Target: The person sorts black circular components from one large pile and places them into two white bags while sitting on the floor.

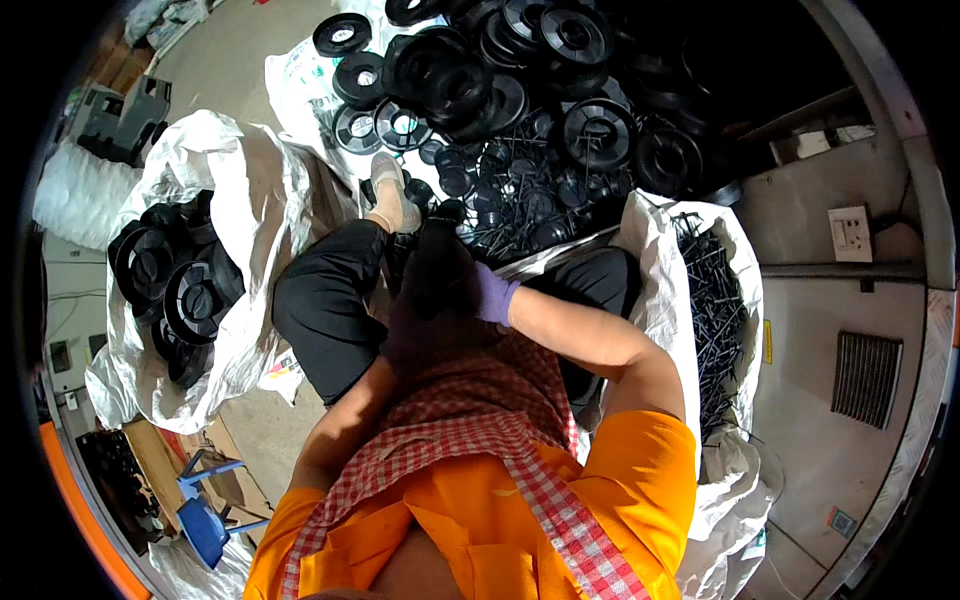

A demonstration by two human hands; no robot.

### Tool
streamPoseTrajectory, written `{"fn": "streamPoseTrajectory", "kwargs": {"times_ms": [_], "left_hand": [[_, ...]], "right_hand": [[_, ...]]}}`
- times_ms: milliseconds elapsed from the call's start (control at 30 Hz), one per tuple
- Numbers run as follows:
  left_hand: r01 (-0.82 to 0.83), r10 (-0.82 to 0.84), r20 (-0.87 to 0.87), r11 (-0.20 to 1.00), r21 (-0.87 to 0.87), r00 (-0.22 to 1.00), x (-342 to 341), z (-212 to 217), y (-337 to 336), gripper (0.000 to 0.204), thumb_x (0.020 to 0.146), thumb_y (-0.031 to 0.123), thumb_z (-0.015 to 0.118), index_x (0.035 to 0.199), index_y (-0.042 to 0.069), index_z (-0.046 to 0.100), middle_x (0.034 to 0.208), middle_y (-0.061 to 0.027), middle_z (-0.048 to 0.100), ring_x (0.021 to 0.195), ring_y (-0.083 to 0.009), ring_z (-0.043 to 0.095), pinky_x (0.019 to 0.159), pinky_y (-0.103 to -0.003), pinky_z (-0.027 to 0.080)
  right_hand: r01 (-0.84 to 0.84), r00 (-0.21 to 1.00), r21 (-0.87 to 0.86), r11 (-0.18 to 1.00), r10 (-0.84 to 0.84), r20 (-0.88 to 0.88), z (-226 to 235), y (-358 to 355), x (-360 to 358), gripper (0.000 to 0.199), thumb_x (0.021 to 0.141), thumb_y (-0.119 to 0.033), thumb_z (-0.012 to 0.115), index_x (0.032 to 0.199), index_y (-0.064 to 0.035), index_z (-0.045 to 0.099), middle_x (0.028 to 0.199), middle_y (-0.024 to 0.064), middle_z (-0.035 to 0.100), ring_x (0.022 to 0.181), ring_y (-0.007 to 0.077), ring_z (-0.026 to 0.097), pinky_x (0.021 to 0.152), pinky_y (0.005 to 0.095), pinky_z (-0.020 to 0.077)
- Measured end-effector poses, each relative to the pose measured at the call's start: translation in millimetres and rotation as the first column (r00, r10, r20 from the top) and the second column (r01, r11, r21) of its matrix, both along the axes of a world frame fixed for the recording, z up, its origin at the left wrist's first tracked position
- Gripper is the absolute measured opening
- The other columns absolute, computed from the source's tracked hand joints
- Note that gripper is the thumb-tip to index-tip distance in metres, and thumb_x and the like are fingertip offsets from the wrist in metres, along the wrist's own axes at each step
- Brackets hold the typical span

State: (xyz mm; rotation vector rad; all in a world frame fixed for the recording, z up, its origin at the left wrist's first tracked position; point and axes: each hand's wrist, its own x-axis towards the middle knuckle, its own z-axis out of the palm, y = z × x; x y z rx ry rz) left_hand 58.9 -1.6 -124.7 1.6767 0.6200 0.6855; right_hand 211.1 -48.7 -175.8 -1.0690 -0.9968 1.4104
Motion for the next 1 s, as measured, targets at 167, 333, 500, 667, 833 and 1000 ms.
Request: {"fn": "streamPoseTrajectory", "kwargs": {"times_ms": [167,333,500,667,833,1000], "left_hand": [[-0.014,0.043,0.043,0.844,-0.536,0.998,4,42,12,0.076,0.074,0.005,0.068,0.14,0.003,0.03,0.121,-0.0102,0.056,0.108,-0.0211,0.056,0.089,-0.032,0.047],[-0.119,0.123,-0.003,0.96,-0.254,0.992,15,12,6,0.065,0.076,0.001,0.064,0.136,0.002,0.038,0.116,-0.0081,0.058,0.103,-0.0201,0.057,0.087,-0.031,0.047],[-0.411,0.512,0.096,0.776,-0.479,0.854,-2,95,45,0.048,0.082,0.003,0.058,0.129,0.001,0.046,0.117,-0.0109,0.057,0.103,-0.0203,0.055,0.089,-0.033,0.045],[-0.234,0.493,0.806,0.869,-0.436,0.327,-37,142,126,0.026,0.091,-0.002,0.04,0.116,-0.005,0.048,0.126,-0.0175,0.05,0.118,-0.0318,0.049,0.106,-0.042,0.035],[-0.286,0.332,-0.013,0.791,-0.541,0.943,8,86,103,0.035,0.088,0.003,0.055,0.122,0.001,0.053,0.111,-0.0105,0.06,0.105,-0.0179,0.055,0.093,-0.03,0.044],[-0.18,0.13,-0.183,0.94,-0.289,0.974,58,26,63,0.071,0.077,0.013,0.071,0.137,0.002,0.035,0.129,-0.0158,0.05,0.118,-0.0277,0.05,0.096,-0.037,0.043]], "right_hand": [[-0.194,0.726,0.196,0.961,0.006,0.688,67,12,25,0.059,0.083,-0.03,0.065,0.133,-0.0087,0.042,0.137,0.0118,0.04,0.125,0.0274,0.043,0.099,0.0379,0.0406],[-0.126,0.812,0.133,0.983,0.025,0.583,11,16,26,0.056,0.081,-0.023,0.063,0.131,-0.0063,0.044,0.128,0.0178,0.046,0.11,0.0321,0.052,0.094,0.0387,0.0437],[0.11,0.61,-0.118,0.987,0.027,0.792,67,65,97,0.036,0.088,-0.031,0.058,0.112,-0.0051,0.059,0.09,0.0095,0.066,0.082,0.0223,0.063,0.073,0.0369,0.0502],[0.327,-0.371,0.432,0.84,-0.307,0.877,46,67,299,0.051,0.076,-0.019,0.064,0.124,-0.0086,0.049,0.129,0.0205,0.046,0.117,0.0397,0.045,0.095,0.0431,0.0412],[0.718,-0.075,-0.104,0.688,0.225,0.971,30,38,348,0.06,0.075,-0.006,0.058,0.131,-0.0175,0.039,0.125,0.0201,0.051,0.107,0.0409,0.055,0.089,0.0456,0.0459],[0.023,-0.233,0.285,0.958,-0.272,0.934,69,61,256,0.033,0.067,0.002,0.059,0.097,-0.0102,0.059,0.098,0.0128,0.062,0.093,0.0325,0.055,0.082,0.0398,0.0466]]}}
